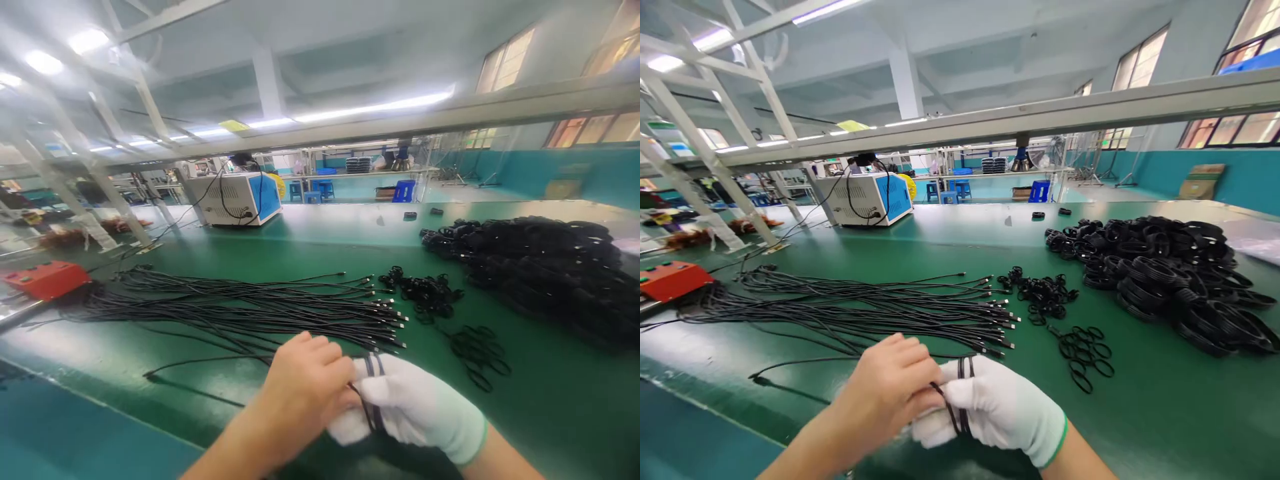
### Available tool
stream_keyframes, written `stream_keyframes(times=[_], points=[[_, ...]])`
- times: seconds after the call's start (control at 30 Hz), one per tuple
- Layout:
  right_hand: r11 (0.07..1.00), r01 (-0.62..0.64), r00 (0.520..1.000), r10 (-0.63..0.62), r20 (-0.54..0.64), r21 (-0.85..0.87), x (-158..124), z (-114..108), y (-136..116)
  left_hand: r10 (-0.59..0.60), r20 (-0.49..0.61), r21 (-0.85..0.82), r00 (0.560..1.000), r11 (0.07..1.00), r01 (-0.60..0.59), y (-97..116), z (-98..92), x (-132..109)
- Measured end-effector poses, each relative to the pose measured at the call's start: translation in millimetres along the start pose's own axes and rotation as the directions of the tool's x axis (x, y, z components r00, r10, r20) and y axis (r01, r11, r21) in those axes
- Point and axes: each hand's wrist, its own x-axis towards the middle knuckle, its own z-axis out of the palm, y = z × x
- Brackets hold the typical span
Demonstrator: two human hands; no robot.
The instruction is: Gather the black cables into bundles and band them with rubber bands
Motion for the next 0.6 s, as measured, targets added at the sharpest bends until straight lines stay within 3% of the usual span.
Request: stream_keyframes(times=[0.1,0.17,0.23,0.3,0.43,0.5,0.6], points=[[0.988,-0.142,0.98,0.132,0.149,0.06,2.3,1.7,6.4,-0.052,0.164,-0.319,0.985,0.942,0.103,-17.7,-6.4,14.3],[0.974,-0.191,0.968,0.167,0.188,0.12,4.9,3.7,9.1,-0.112,0.228,-0.524,0.967,0.823,0.219,-24.8,6.0,15.6],[0.969,-0.162,0.975,0.127,0.183,0.188,6.9,6.7,8.0,-0.186,0.228,-0.6,0.956,0.746,0.289,-27.2,23.4,9.4],[0.972,-0.05,0.991,0.02,0.134,0.229,8.1,10.8,2.3,-0.296,0.196,-0.501,0.935,0.79,0.355,-26.1,38.7,-3.6],[0.96,0.176,0.984,-0.18,-0.001,0.22,9.4,16.8,-15.0,-0.503,0.117,-0.034,0.856,0.86,0.509,-15.4,54.7,-37.1],[0.956,0.237,0.971,-0.229,-0.065,0.175,10.0,16.6,-19.7,-0.49,0.07,0.124,0.869,0.869,0.48,-3.7,58.8,-48.3],[0.962,0.266,0.947,-0.25,-0.2,0.056,10.3,14.1,-17.8,-0.353,0.003,0.195,0.936,0.918,0.345,16.8,62.5,-51.1]])
